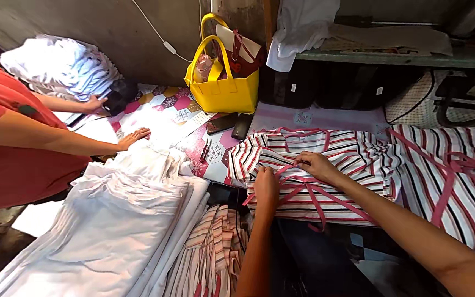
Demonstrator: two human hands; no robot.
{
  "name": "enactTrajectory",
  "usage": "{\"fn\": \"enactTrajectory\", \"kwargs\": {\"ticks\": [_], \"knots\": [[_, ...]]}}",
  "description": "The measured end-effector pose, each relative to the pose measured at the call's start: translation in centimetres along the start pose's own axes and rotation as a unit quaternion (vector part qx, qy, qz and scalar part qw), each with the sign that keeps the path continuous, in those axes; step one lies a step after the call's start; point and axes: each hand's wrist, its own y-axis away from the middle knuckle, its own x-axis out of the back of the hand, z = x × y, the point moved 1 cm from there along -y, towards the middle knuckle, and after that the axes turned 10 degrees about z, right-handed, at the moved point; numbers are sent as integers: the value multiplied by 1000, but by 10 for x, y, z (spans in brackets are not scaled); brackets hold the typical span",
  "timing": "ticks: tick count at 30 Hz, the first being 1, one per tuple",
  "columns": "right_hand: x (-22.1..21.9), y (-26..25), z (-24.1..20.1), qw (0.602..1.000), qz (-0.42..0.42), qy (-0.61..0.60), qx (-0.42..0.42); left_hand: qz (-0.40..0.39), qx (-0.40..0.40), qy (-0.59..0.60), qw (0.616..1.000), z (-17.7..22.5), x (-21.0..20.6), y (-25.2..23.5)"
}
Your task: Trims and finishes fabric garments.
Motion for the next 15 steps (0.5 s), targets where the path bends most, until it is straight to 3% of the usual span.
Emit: {"fn": "enactTrajectory", "kwargs": {"ticks": [4,7,10,12,15], "knots": [[-1,5,1,1000,7,7,0,74,-55,125,988,-34,-12,-11],[-5,7,6,1000,14,-11,-10,93,-9,156,983,-68,14,11],[-2,3,4,999,17,-41,-24,18,72,68,995,-84,58,39],[3,2,-3,996,28,-74,-39,-10,121,-5,993,-66,77,50],[18,-5,-26,985,34,-134,-105,127,43,-17,991,-9,56,46]]}}
